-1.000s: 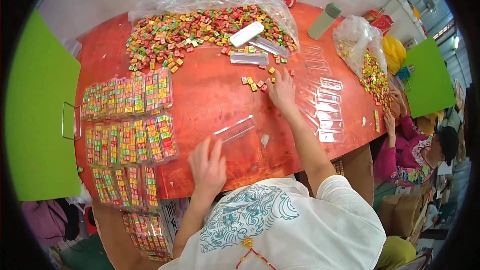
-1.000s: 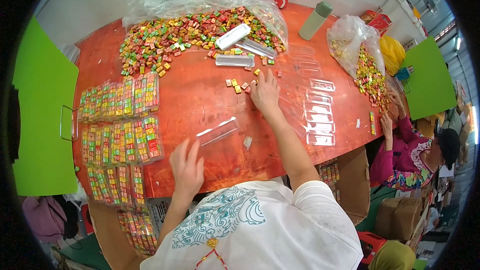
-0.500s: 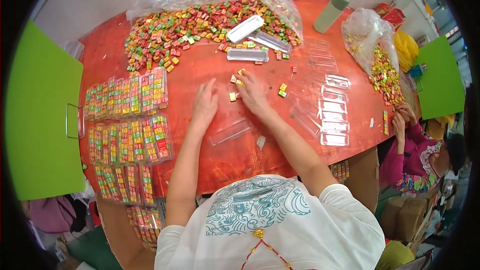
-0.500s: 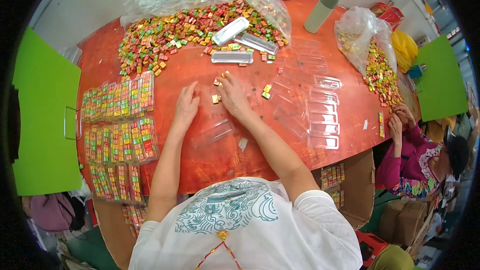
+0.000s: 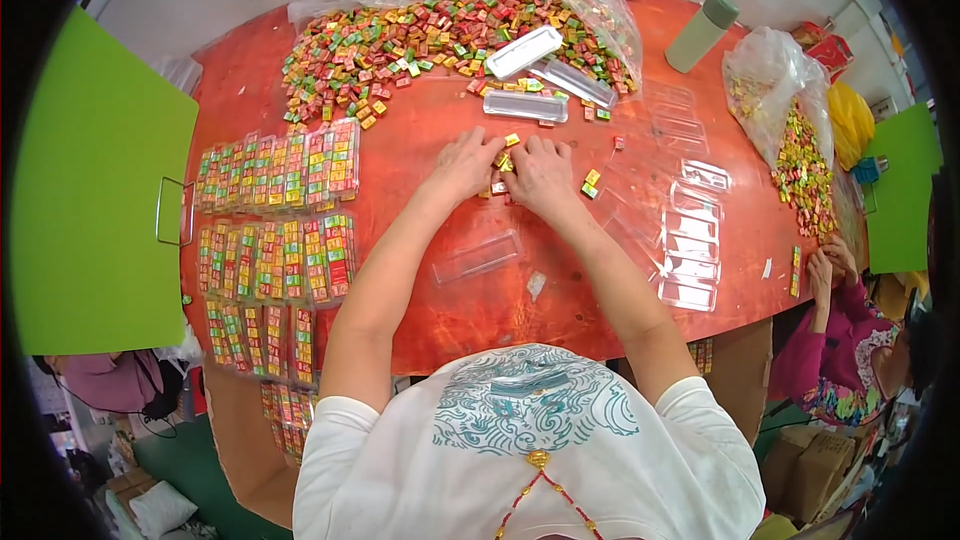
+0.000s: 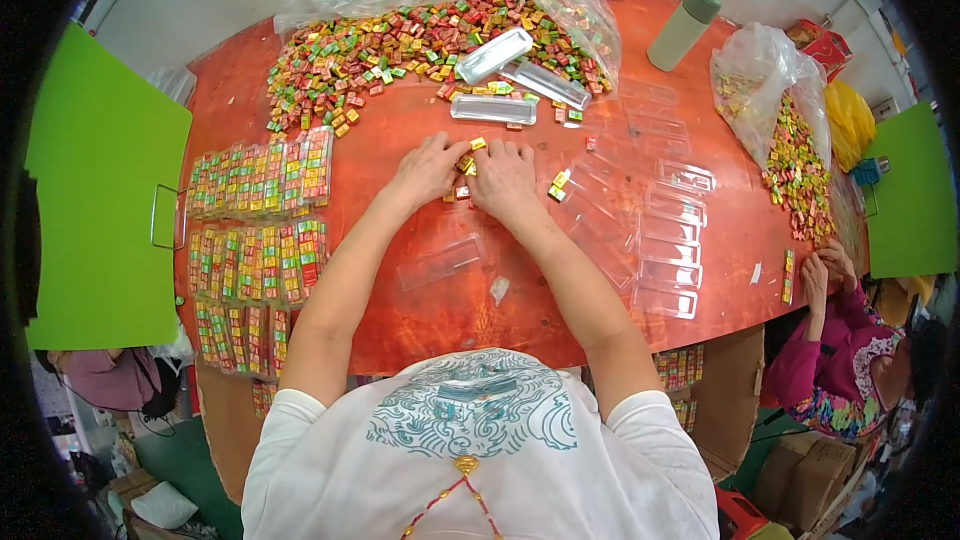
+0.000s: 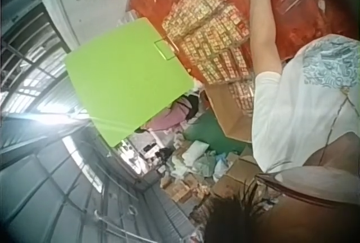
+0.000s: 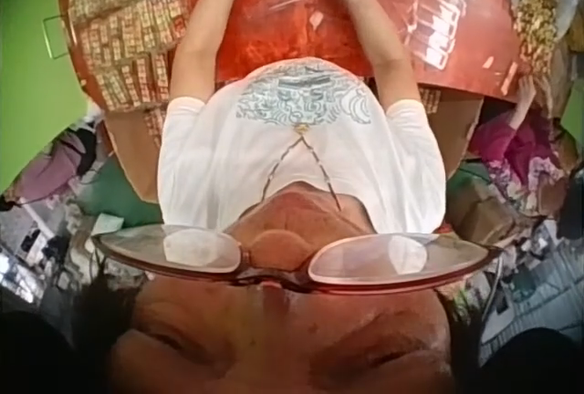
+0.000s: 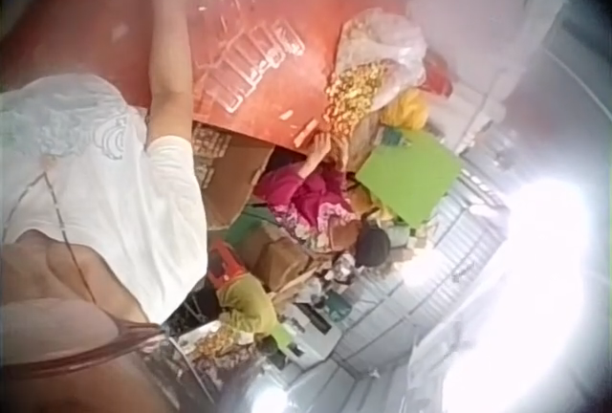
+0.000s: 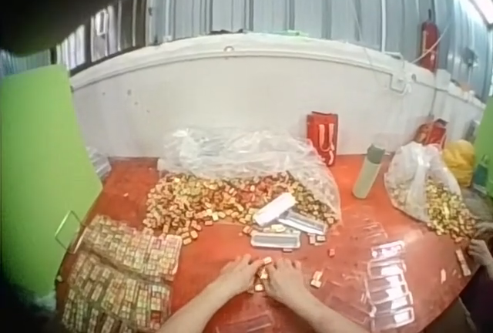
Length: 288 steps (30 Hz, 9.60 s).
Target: Sorting small colorful toy blocks and placing them into clear plastic packaging containers on a workbench.
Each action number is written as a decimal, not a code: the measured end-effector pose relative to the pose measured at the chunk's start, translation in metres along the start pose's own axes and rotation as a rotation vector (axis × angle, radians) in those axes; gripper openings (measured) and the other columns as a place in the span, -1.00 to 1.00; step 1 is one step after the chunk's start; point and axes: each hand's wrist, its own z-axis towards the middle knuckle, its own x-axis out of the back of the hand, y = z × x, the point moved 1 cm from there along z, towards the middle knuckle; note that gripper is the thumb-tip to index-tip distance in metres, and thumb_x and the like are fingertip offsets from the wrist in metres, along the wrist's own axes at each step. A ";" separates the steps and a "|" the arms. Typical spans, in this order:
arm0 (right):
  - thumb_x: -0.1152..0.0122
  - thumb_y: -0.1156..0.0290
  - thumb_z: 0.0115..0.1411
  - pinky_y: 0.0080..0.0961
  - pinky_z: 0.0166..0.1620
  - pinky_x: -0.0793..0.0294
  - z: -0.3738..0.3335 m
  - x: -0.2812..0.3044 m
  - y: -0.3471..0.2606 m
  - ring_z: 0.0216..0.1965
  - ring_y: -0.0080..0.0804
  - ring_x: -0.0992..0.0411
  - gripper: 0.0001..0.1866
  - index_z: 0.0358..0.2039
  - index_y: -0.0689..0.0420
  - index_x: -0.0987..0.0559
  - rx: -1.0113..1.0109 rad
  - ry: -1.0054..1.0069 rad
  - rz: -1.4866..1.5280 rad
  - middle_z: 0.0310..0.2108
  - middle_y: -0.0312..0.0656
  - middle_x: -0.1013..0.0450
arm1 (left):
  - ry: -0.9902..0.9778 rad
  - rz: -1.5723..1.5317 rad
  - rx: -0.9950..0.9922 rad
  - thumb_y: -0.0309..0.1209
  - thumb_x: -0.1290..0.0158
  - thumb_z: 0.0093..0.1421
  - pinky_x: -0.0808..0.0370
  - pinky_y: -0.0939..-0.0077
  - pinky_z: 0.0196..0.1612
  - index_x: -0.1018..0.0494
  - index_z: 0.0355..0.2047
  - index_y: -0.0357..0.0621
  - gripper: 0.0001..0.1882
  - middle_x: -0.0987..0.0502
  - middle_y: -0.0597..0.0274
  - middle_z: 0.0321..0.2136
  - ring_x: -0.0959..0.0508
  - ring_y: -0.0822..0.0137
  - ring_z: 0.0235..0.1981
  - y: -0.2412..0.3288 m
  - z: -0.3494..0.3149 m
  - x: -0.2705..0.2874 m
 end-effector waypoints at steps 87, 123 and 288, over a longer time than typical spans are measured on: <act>-0.24 0.23 0.13 -0.24 -0.18 -0.27 0.006 0.001 0.009 -0.26 -0.22 -0.48 -0.77 -0.28 0.08 -0.57 0.108 -0.011 0.138 -0.37 -0.17 -0.47 | 0.055 -0.049 0.202 -0.34 -0.18 0.11 -0.55 0.05 -0.15 -0.39 0.06 -0.02 -0.53 -0.38 0.05 -0.14 -0.53 -0.03 -0.08 -0.007 -0.043 0.013; -0.16 0.37 0.19 -0.15 -0.19 -0.35 0.022 -0.015 0.042 -0.19 -0.09 -0.46 -0.80 -0.16 0.01 -0.56 0.206 -0.049 0.184 -0.28 -0.13 -0.44 | -0.071 -0.095 0.335 -0.34 -0.19 0.10 -0.54 0.00 -0.10 -0.35 0.12 -0.02 -0.45 -0.34 0.03 -0.07 -0.50 -0.08 -0.02 -0.021 -0.046 0.025; -0.20 0.42 0.13 -0.18 -0.15 -0.33 -0.074 0.021 0.020 -0.18 -0.15 -0.42 -0.74 -0.14 0.09 -0.51 0.096 0.056 0.228 -0.29 -0.15 -0.40 | 0.099 -0.020 0.101 -0.35 -0.21 0.08 -0.53 0.02 -0.26 -0.45 -0.27 -0.20 -0.74 -0.44 -0.05 -0.27 -0.57 -0.05 -0.25 0.049 -0.061 -0.010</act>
